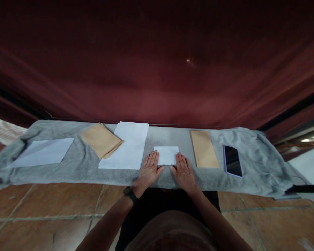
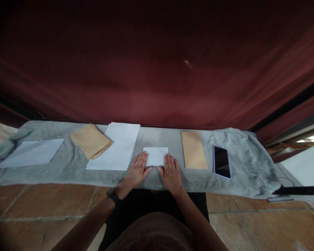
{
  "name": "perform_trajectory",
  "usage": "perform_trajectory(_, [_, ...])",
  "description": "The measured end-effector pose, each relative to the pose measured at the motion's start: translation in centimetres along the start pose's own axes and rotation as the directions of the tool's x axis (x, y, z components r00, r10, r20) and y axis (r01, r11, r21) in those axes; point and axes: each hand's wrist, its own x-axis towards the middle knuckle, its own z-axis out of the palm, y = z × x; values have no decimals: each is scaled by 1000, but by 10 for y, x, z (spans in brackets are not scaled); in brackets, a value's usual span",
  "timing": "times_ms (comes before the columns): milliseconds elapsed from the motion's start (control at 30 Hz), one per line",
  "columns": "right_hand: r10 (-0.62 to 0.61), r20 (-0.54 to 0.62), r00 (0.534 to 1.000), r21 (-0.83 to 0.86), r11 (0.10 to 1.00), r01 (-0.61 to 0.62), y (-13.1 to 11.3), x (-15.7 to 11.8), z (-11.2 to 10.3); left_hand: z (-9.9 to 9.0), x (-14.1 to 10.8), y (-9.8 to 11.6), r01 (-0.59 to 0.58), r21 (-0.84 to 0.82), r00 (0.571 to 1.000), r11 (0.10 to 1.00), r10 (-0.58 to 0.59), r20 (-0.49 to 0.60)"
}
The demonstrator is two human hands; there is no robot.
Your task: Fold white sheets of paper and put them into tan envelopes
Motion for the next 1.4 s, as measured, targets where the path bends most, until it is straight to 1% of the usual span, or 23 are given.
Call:
perform_trajectory(167, [6,-7,1000,-7,1000,-6,3,-3,1,-2,4,4,115,34,993,993,-116,0])
perform_trajectory(233, [2,-7,1000,-12,1000,-3,4,-4,2,-4,10,11,125,41,992,991,-125,-5])
perform_trajectory(333, [-3,-3,1000,-22,1000,3,4,-4,2,-5,22,27,58,12,998,998,-58,8])
perform_trajectory(433, [0,-8,1000,-23,1000,-1,3,-4,2,0,34,43,-29,-36,999,999,30,42])
perform_trajectory(533, [8,-15,1000,-16,1000,-9,3,-3,3,5,44,50,-63,-61,996,996,67,65])
perform_trajectory(667, [18,-26,1000,-15,1000,-18,3,-5,4,7,50,43,-29,-54,996,998,33,87])
perform_trajectory(833, [30,-14,999,18,999,-30,4,-2,1,3,50,31,37,-28,996,999,-35,87])
perform_trajectory(933, [51,25,998,66,996,-52,1,12,-3,4,48,28,40,-26,996,999,-37,83])
perform_trajectory(1000, [35,68,997,106,993,-42,-4,25,-3,7,47,27,26,-29,997,999,-23,79])
perform_trajectory(1067, [14,115,993,138,990,-30,-9,38,1,10,47,26,17,-31,997,999,-15,74])
perform_trajectory(1133, [13,137,990,154,987,-35,-12,48,6,12,47,26,18,-27,997,999,-15,77])
perform_trajectory(1233, [8,128,992,154,988,-28,-13,54,14,11,47,26,25,-18,996,1000,-24,90])
perform_trajectory(1400, [5,91,996,105,994,-15,-5,51,19,8,47,28,42,-19,996,999,-41,84])
